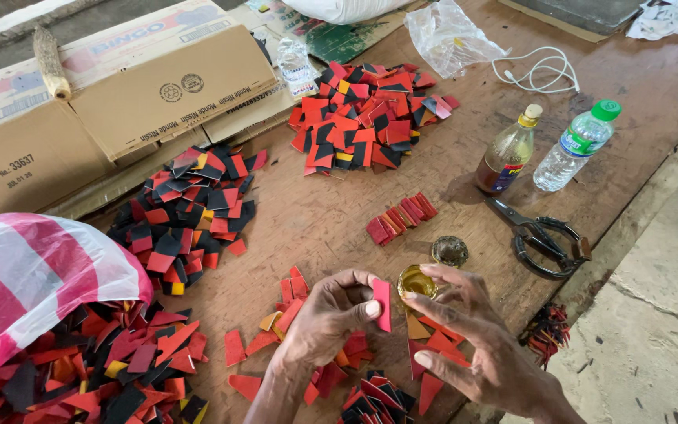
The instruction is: The person repeatedly picks small red and black foam pieces from a pile, dips them into a small jar of yellow liquid, and places them in a growing stack on the table. The workspace includes cardboard boxes, scissors, and bottles nearby.
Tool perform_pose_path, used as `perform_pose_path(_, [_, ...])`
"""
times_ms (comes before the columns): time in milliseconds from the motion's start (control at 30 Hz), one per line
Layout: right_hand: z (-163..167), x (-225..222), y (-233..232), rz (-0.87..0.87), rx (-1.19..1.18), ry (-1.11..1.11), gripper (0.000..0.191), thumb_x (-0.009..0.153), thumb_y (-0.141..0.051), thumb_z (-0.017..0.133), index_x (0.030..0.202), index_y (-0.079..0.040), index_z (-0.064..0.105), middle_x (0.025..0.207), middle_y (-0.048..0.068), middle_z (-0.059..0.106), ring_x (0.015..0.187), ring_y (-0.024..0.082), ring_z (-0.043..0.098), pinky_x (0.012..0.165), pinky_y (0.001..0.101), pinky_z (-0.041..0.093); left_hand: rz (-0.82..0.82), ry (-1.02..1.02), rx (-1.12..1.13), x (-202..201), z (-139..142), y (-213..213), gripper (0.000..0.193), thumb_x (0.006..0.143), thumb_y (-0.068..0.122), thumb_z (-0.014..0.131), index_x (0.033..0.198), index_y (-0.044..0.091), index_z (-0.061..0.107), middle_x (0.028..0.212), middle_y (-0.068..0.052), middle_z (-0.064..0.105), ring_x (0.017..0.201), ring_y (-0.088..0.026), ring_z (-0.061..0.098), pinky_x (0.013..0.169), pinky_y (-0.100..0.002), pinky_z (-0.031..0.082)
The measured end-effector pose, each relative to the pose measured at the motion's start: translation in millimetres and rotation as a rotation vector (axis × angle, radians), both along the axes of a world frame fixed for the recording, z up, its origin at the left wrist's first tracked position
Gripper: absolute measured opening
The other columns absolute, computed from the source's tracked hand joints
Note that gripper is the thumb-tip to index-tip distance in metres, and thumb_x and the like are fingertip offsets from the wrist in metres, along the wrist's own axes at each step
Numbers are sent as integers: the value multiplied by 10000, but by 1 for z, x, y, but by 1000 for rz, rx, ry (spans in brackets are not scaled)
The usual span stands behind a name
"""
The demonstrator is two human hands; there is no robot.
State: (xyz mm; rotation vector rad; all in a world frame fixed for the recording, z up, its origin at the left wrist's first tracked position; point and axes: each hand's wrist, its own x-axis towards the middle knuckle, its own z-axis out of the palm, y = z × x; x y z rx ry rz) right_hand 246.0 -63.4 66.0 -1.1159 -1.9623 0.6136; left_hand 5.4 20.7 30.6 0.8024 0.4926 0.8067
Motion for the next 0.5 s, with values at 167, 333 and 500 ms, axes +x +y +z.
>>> perform_pose_path(167, [5, -7, 5, -18, -3, -91, 735, 822, -341, 789, 1483, -180, 511, 1583, 161, 340, 1437, 323, 350, 1126, 474, 373, -21, -72, -60, 5, -2, -3, 326, 892, 96, 794, 1153, -30, 646, 912, -75, 723, 779, -148, 693, 716, -311, 593])
perform_pose_path(333, [2, -11, 10, -17, 107, -142, 727, 831, -355, 781, 1486, -209, 503, 1598, 167, 344, 1468, 357, 316, 1155, 516, 329, -16, -90, -100, 8, -5, -6, 314, 899, 74, 784, 1157, -28, 639, 960, -63, 735, 835, -118, 689, 754, -262, 551])
perform_pose_path(500, [-4, -10, 8, -59, 264, -146, 619, 848, -332, 766, 1411, -447, 538, 1581, 68, 427, 1471, 300, 357, 1225, 514, 347, 13, -143, -160, 9, -5, -4, 284, 901, 70, 756, 1142, -18, 637, 934, -55, 731, 820, -123, 694, 753, -277, 560])
